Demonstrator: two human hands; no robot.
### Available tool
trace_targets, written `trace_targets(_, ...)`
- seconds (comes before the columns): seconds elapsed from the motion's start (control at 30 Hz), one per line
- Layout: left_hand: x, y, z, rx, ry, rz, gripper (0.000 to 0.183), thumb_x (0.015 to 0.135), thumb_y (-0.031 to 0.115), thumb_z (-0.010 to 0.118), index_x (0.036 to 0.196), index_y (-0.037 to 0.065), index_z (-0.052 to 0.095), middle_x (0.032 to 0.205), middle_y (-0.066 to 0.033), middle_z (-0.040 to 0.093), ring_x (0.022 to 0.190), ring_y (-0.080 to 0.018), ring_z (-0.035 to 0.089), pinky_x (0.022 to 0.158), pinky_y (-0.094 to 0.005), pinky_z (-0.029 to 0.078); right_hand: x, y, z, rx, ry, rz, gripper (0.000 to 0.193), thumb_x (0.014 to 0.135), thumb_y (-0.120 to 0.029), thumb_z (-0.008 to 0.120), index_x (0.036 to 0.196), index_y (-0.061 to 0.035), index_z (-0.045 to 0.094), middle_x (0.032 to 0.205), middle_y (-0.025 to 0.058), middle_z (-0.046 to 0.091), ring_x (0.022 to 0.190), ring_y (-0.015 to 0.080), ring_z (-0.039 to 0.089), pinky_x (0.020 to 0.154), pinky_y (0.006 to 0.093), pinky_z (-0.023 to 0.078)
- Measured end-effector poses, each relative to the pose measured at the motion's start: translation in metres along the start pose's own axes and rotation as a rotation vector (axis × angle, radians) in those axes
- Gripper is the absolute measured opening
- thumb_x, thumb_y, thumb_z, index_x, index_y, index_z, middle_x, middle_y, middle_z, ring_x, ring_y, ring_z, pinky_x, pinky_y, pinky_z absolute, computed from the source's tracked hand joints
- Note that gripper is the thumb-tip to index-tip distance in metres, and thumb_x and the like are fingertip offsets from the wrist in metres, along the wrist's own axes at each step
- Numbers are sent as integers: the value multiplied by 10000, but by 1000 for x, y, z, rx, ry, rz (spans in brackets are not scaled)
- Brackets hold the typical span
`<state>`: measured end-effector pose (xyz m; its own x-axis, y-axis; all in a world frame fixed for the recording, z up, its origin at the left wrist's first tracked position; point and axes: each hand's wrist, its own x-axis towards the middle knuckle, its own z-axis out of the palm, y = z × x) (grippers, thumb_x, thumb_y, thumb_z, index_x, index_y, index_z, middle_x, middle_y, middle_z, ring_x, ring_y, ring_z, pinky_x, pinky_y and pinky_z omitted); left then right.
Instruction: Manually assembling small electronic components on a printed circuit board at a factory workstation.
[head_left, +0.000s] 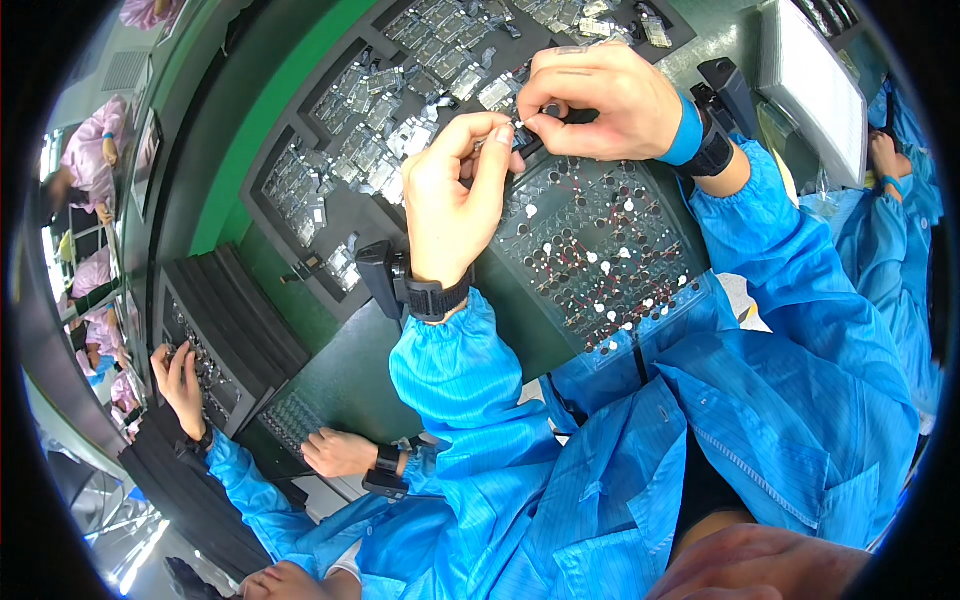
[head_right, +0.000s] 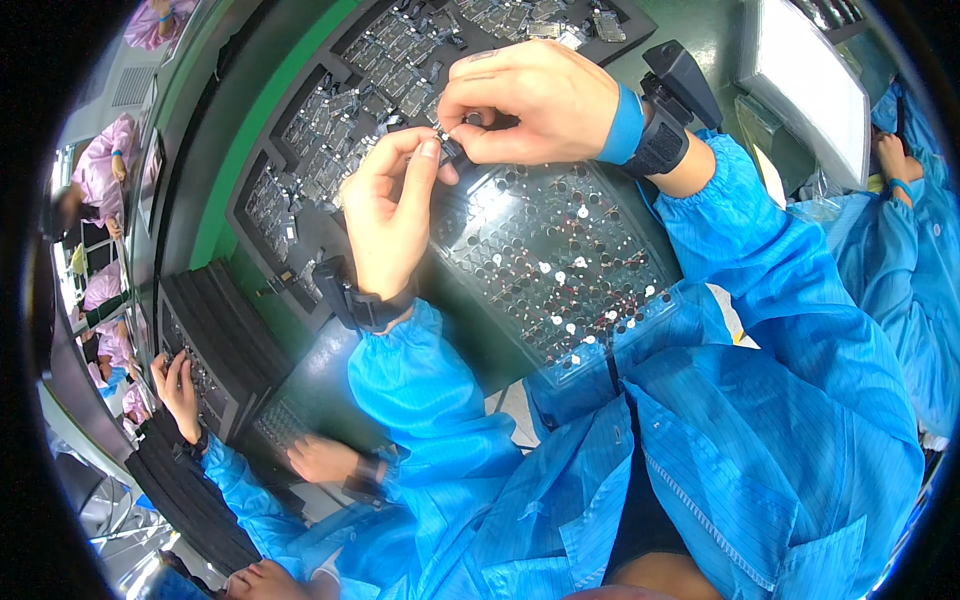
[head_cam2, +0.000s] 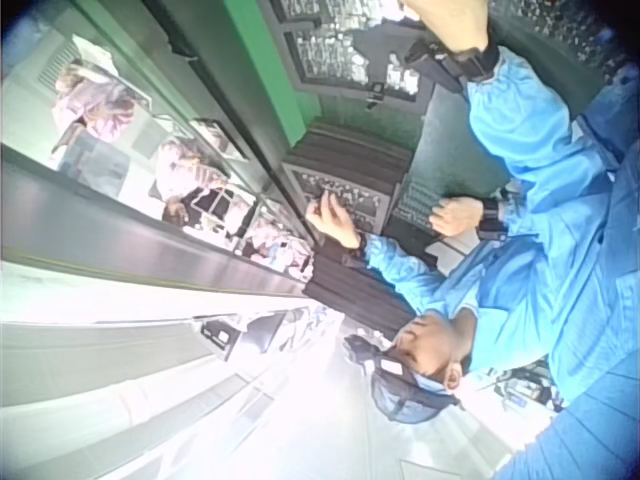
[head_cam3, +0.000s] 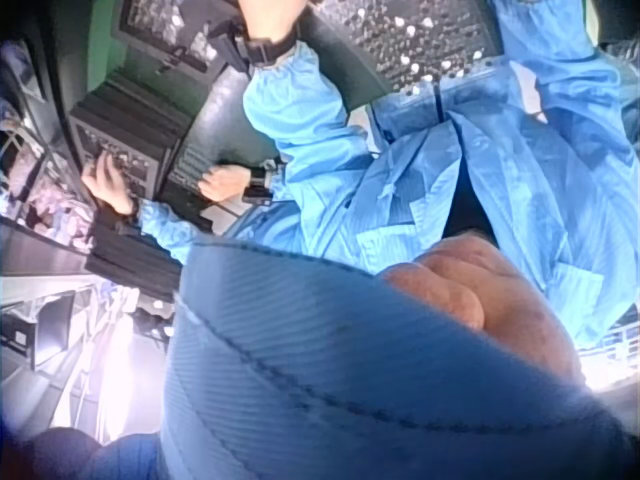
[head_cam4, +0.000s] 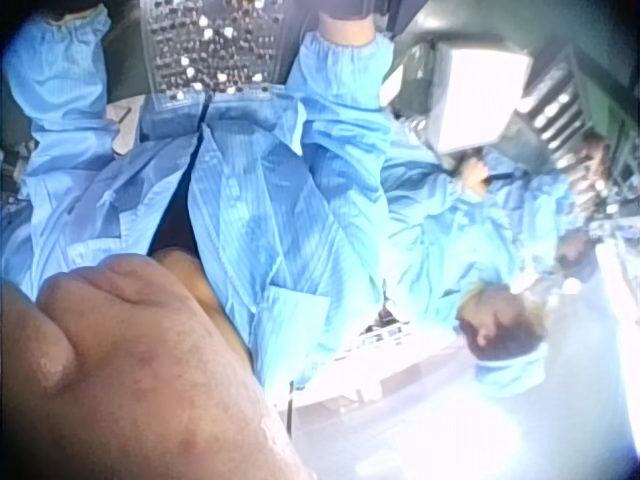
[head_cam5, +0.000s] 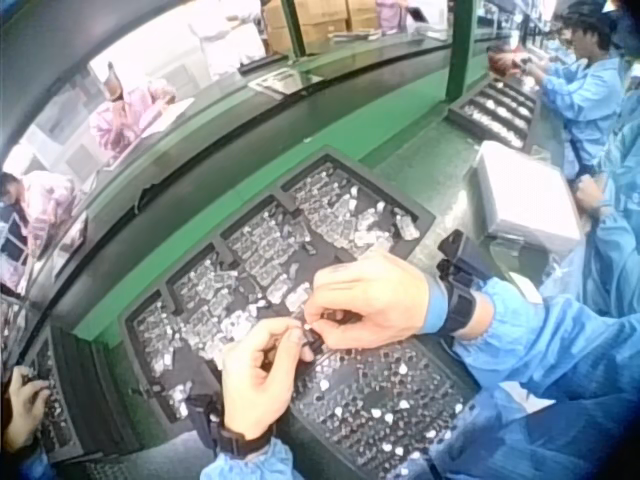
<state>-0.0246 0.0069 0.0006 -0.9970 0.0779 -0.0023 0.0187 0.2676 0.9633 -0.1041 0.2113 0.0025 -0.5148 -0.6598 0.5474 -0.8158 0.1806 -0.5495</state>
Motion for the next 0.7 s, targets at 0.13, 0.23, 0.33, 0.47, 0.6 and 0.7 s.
trace_targets(0.13, 0, 0, 0, -2, -8, 3, 170, 1018, 110, 612, 1095, -25, 679, 838, -43, 704, 791, -77, 630, 709, -227, 486, 0, -1, -1, 11, -13, 11, 70, 833, -95, 686, 886, -52, 672, 820, 69, 632, 697, 228, 675, 626, 342, 555)
trace_targets(0.23, -1, -1, -1, -3, -9, 3, 171, 1017, 108, 612, 1094, -28, 678, 835, -45, 705, 789, -78, 632, 707, -227, 486, 0, 0, 0, 14, -20, 16, 68, 832, -94, 687, 882, -51, 673, 812, 69, 630, 695, 230, 674, 627, 344, 553)
trace_targets(0.33, 1, -1, 0, 1, -17, 8, 171, 1015, 107, 613, 1094, -30, 679, 832, -45, 705, 785, -80, 633, 703, -228, 485, 0, 0, -1, 12, -25, 23, 66, 831, -93, 688, 879, -51, 674, 801, 71, 627, 694, 232, 673, 625, 348, 550)
trace_targets(0.47, 0, -2, -2, 18, -18, 23, 168, 1011, 102, 617, 1085, -32, 685, 835, -46, 708, 777, -79, 636, 692, -230, 484, 0, 3, 1, 28, -38, 0, 66, 833, -92, 686, 884, -51, 678, 787, 72, 619, 694, 239, 670, 617, 354, 542)
trace_targets(0.6, 1, -1, -3, 62, -39, 22, 170, 1004, 99, 625, 1076, -40, 692, 840, -48, 711, 779, -81, 641, 687, -233, 485, -1, 6, -1, 34, -53, -36, 73, 838, -95, 684, 893, -48, 681, 789, 70, 615, 701, 244, 671, 618, 362, 540)
trace_targets(0.7, 1, -2, -3, 65, -40, 43, 171, 997, 94, 631, 1071, -45, 699, 840, -50, 712, 774, -82, 645, 682, -232, 484, 0, 5, -4, 26, -108, -35, 82, 846, -105, 684, 904, -47, 684, 796, 70, 615, 712, 248, 671, 621, 369, 538)
